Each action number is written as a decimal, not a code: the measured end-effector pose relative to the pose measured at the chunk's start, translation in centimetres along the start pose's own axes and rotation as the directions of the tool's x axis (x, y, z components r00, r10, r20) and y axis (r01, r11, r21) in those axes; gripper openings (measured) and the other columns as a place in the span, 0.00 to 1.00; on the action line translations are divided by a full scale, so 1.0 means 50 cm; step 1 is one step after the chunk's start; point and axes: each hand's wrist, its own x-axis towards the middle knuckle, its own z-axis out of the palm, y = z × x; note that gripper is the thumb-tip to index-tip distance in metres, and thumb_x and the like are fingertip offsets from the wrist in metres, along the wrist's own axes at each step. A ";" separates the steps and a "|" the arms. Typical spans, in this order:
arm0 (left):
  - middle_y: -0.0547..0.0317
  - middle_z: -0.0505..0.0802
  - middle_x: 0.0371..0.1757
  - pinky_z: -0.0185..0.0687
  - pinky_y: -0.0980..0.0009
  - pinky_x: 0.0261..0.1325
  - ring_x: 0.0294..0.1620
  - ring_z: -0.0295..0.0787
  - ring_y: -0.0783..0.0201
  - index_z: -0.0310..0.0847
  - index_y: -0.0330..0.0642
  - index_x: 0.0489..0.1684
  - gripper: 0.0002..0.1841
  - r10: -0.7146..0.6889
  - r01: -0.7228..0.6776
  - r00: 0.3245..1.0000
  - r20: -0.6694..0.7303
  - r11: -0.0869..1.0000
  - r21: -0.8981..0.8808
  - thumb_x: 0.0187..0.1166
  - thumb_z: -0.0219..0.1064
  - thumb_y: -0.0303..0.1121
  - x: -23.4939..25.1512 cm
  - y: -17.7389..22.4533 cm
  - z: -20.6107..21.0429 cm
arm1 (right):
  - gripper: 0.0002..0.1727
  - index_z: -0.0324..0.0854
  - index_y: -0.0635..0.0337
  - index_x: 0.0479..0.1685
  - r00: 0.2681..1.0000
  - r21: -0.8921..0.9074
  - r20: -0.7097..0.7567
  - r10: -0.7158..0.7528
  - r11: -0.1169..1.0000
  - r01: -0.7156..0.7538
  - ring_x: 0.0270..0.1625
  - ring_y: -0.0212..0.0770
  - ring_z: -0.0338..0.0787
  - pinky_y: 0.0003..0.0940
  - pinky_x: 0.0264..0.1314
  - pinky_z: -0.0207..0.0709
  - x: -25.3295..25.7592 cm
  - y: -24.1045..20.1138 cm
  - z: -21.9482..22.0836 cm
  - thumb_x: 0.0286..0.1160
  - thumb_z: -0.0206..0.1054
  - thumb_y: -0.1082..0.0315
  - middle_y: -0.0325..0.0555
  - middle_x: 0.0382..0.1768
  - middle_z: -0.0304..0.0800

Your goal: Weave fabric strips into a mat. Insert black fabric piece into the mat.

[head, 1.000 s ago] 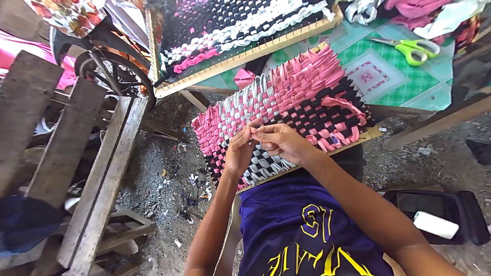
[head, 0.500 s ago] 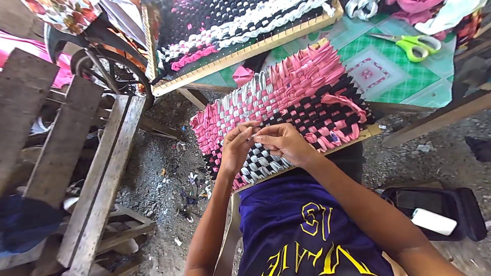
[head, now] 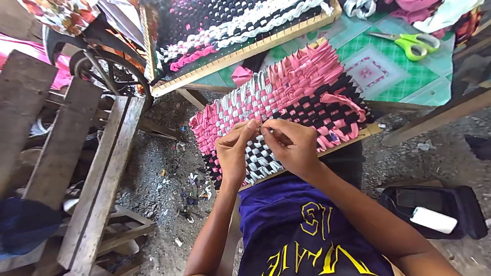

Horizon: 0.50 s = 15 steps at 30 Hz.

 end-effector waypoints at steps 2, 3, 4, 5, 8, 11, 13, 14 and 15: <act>0.49 0.94 0.56 0.90 0.59 0.61 0.56 0.93 0.56 0.95 0.36 0.43 0.10 0.045 -0.046 0.999 0.018 0.996 0.076 0.84 0.68 0.30 -0.001 0.005 -0.005 | 0.09 0.90 0.73 0.48 0.996 -0.053 -0.018 -0.092 0.994 0.091 0.29 0.29 0.86 0.22 0.32 0.83 -0.001 0.007 -0.002 0.77 0.68 0.77 0.50 0.34 0.93; 0.49 0.94 0.57 0.90 0.58 0.62 0.57 0.92 0.55 0.95 0.36 0.43 0.10 0.057 -0.060 0.998 0.029 0.992 0.111 0.84 0.68 0.30 -0.002 0.007 -0.008 | 0.09 0.90 0.73 0.48 0.993 -0.072 -0.021 -0.120 0.990 0.118 0.31 0.31 0.88 0.23 0.34 0.84 0.000 0.009 -0.004 0.77 0.68 0.77 0.51 0.35 0.93; 0.49 0.94 0.56 0.90 0.58 0.62 0.57 0.92 0.55 0.96 0.37 0.43 0.09 0.068 -0.074 0.997 0.044 0.987 0.145 0.84 0.68 0.30 -0.002 0.008 -0.009 | 0.09 0.90 0.73 0.48 0.991 -0.090 -0.018 -0.135 0.987 0.133 0.32 0.32 0.89 0.23 0.35 0.84 0.000 0.010 -0.007 0.78 0.68 0.77 0.52 0.36 0.93; 0.50 0.94 0.56 0.90 0.58 0.62 0.58 0.92 0.55 0.96 0.37 0.43 0.09 0.078 -0.088 0.995 0.062 0.980 0.181 0.84 0.68 0.31 -0.002 0.010 -0.011 | 0.09 0.90 0.72 0.49 0.990 -0.103 -0.013 -0.141 0.985 0.139 0.33 0.33 0.90 0.24 0.36 0.85 0.001 0.012 -0.009 0.78 0.68 0.77 0.52 0.36 0.93; 0.50 0.94 0.57 0.89 0.59 0.64 0.59 0.92 0.56 0.95 0.36 0.46 0.11 0.073 -0.098 0.991 0.110 0.965 0.244 0.87 0.64 0.30 0.001 0.014 -0.014 | 0.09 0.91 0.71 0.49 0.989 -0.122 -0.001 -0.147 0.982 0.145 0.36 0.34 0.91 0.25 0.39 0.86 0.004 0.017 -0.015 0.78 0.68 0.76 0.52 0.37 0.94; 0.47 0.94 0.58 0.86 0.57 0.69 0.63 0.91 0.53 0.94 0.33 0.44 0.16 0.080 -0.116 0.986 0.146 0.960 0.253 0.85 0.56 0.26 0.004 0.013 -0.020 | 0.09 0.91 0.71 0.49 0.988 -0.105 0.009 -0.155 0.982 0.155 0.38 0.34 0.92 0.25 0.42 0.87 0.008 0.020 -0.019 0.79 0.68 0.76 0.52 0.40 0.94; 0.48 0.95 0.57 0.86 0.58 0.67 0.63 0.90 0.54 0.94 0.33 0.43 0.16 0.095 -0.137 0.982 0.161 0.952 0.273 0.84 0.55 0.24 0.004 0.010 -0.022 | 0.09 0.91 0.71 0.49 0.988 -0.099 0.014 -0.155 0.983 0.155 0.39 0.34 0.92 0.25 0.42 0.87 0.008 0.020 -0.022 0.79 0.68 0.76 0.53 0.40 0.95; 0.49 0.95 0.57 0.86 0.60 0.66 0.63 0.90 0.55 0.94 0.34 0.43 0.15 0.100 -0.145 0.981 0.165 0.946 0.290 0.84 0.56 0.24 0.003 0.010 -0.022 | 0.09 0.91 0.71 0.49 0.989 -0.095 0.019 -0.150 0.984 0.151 0.39 0.34 0.92 0.25 0.42 0.87 0.008 0.020 -0.023 0.79 0.67 0.76 0.52 0.41 0.95; 0.50 0.95 0.56 0.87 0.61 0.65 0.62 0.90 0.56 0.95 0.35 0.43 0.14 0.105 -0.154 0.980 0.168 0.937 0.314 0.83 0.58 0.24 0.003 0.010 -0.022 | 0.09 0.91 0.70 0.50 0.989 -0.090 0.023 -0.143 0.985 0.145 0.39 0.34 0.93 0.25 0.43 0.88 0.008 0.019 -0.023 0.79 0.67 0.76 0.52 0.41 0.95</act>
